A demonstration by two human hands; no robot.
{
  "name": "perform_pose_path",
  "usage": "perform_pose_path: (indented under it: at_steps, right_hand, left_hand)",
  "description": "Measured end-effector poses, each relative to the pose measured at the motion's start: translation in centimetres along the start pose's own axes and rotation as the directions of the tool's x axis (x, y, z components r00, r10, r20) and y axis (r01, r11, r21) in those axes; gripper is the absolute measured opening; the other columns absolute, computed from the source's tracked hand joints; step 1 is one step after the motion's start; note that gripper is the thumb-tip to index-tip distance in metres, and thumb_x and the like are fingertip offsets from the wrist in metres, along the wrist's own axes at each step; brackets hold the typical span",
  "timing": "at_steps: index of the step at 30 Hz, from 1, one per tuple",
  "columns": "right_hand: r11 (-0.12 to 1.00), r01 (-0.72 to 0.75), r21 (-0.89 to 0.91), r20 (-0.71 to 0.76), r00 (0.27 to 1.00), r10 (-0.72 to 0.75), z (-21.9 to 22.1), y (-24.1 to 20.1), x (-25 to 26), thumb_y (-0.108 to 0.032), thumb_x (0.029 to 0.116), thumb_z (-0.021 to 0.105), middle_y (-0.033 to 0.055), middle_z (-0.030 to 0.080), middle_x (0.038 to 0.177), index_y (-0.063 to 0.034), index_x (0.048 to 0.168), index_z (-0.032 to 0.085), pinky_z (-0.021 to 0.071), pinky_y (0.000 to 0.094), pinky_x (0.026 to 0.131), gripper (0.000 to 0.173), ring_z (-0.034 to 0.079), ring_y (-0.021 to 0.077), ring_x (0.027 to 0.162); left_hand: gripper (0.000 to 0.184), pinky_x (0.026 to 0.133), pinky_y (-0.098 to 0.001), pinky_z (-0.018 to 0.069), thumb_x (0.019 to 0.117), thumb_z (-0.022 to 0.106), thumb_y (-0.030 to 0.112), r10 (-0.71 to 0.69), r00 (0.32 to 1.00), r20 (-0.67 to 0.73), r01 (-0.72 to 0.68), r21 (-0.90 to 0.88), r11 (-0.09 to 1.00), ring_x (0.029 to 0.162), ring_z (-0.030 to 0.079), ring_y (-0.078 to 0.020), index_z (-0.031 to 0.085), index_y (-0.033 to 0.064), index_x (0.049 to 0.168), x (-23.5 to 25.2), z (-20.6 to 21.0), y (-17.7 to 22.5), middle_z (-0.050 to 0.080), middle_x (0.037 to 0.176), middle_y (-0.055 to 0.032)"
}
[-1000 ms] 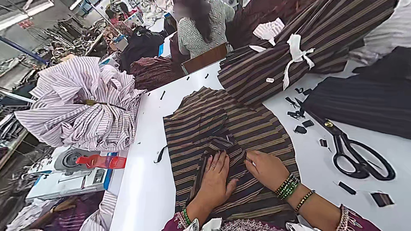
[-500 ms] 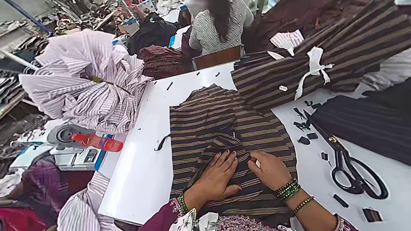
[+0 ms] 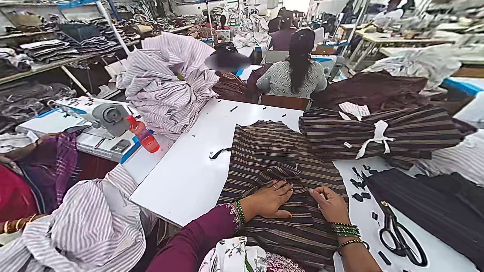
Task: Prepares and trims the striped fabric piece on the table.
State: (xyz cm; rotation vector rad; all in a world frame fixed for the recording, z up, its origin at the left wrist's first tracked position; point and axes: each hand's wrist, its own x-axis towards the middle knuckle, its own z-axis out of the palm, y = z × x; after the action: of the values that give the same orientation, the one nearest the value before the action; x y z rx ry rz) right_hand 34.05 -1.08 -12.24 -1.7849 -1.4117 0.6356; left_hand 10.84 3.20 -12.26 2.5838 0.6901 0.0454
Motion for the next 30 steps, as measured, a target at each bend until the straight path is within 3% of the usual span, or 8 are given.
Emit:
perform_pose_path:
  at_steps: [7, 10, 12, 15, 17, 23, 27, 30]
  right_hand:
    - [1.0, -0.013, 0.006, -0.092, 0.996, 0.013, 0.2, 0.1, -2.6, -0.014, 0.0985, 0.065, 0.008, 0.055, 0.07, 0.0052, 0.093, 0.065, 0.0424, 0.0373, 0.06, 0.02, 0.048, 0.0144, 0.059]
    - [0.997, -0.077, 0.002, -0.032, 0.997, 0.077, -0.2, -0.6, -4.2, -0.018, 0.1021, 0.061, 0.0156, 0.059, 0.078, 0.0101, 0.101, 0.064, 0.0455, 0.0438, 0.069, 0.028, 0.053, 0.021, 0.068]
    - [0.988, -0.15, 0.047, 0.013, 0.989, 0.15, -0.6, -1.1, -5.6, -0.021, 0.1047, 0.057, 0.011, 0.06, 0.08, 0.0078, 0.106, 0.064, 0.047, 0.0347, 0.063, 0.03, 0.052, 0.0139, 0.064]
    - [0.899, -0.308, 0.312, 0.108, 0.951, 0.288, -1.5, -2.1, -7.8, -0.005, 0.1021, 0.053, 0.0144, 0.064, 0.111, 0.005, 0.129, 0.057, 0.0535, 0.0285, 0.064, 0.029, 0.062, 0.0122, 0.077]
    - [0.827, -0.359, 0.433, 0.165, 0.933, 0.319, -2.0, -2.0, -8.7, 0.01, 0.0933, 0.049, 0.0167, 0.059, 0.124, 0.003, 0.14, 0.047, 0.0583, 0.0302, 0.071, 0.048, 0.066, 0.0153, 0.086]
    - [0.751, -0.334, 0.569, 0.024, 0.92, 0.391, -1.2, -1.1, -9.5, 0.018, 0.0898, 0.057, 0.0145, 0.064, 0.1, 0.0103, 0.125, 0.054, 0.0605, 0.0263, 0.071, 0.036, 0.068, 0.0128, 0.077]
    - [0.782, -0.273, 0.561, -0.038, 0.935, 0.353, -0.6, -2.2, -9.5, 0.01, 0.0914, 0.065, 0.0078, 0.068, 0.086, 0.0074, 0.107, 0.059, 0.0576, 0.0232, 0.062, 0.017, 0.067, 0.0087, 0.068]
    - [0.819, -0.176, 0.546, -0.067, 0.965, 0.252, -0.2, -3.5, -8.9, 0.007, 0.0917, 0.065, 0.0016, 0.066, 0.075, 0.004, 0.105, 0.059, 0.0474, 0.0168, 0.049, 0.015, 0.056, 0.0027, 0.053]
  left_hand:
    - [0.077, 0.126, -0.0566, 0.0063, 0.1036, 0.055, 0.044, 0.024, 1.0, -0.006, -0.024, 0.017, 1.0, 0.158, 0.013, -0.037, 0.029, -0.0016, 0.159, -0.6, 0.0, -0.1, 0.021, 0.169, -0.019]
    - [0.077, 0.125, -0.0584, 0.0105, 0.1021, 0.057, 0.045, 0.036, 0.999, -0.009, -0.035, 0.052, 0.998, 0.157, 0.016, -0.0378, 0.033, -0.002, 0.157, -1.2, 0.0, -0.2, 0.024, 0.168, -0.0193]
    - [0.076, 0.125, -0.0587, 0.012, 0.1018, 0.057, 0.046, 0.047, 0.999, -0.008, -0.046, 0.061, 0.997, 0.157, 0.018, -0.0373, 0.034, -0.0003, 0.158, -2.0, 0.3, 0.0, 0.026, 0.168, -0.0178]
    - [0.076, 0.125, -0.0594, 0.0082, 0.1028, 0.054, 0.045, 0.036, 0.999, 0.017, -0.036, 0.024, 0.999, 0.158, 0.015, -0.0379, 0.03, 0.0005, 0.16, -3.4, 0.8, 0.5, 0.023, 0.169, -0.0172]
    - [0.077, 0.125, -0.059, 0.0062, 0.1042, 0.051, 0.046, 0.019, 0.998, 0.059, -0.02, 0.016, 1.0, 0.158, 0.012, -0.0383, 0.027, -0.0005, 0.16, -4.1, 0.8, 1.0, 0.02, 0.17, -0.0179]
    - [0.081, 0.125, -0.06, 0.0009, 0.1052, 0.049, 0.05, -0.04, 0.958, 0.283, 0.024, 0.06, 0.998, 0.159, 0.0, -0.0385, 0.016, 0.0048, 0.164, -3.7, -1.4, 2.0, 0.005, 0.173, -0.0158]
    - [0.061, 0.123, -0.0631, 0.0137, 0.107, 0.047, 0.047, 0.032, 0.954, 0.298, -0.044, 0.033, 0.999, 0.157, 0.015, -0.0415, 0.045, 0.0098, 0.155, -1.5, -3.6, 1.3, 0.022, 0.169, -0.0173]
    - [0.037, 0.116, -0.0586, 0.0332, 0.1065, 0.053, 0.034, 0.12, 0.977, 0.178, -0.113, -0.049, 0.992, 0.145, 0.043, -0.0377, 0.073, 0.009, 0.125, 1.4, -3.9, 0.2, 0.045, 0.157, -0.0188]
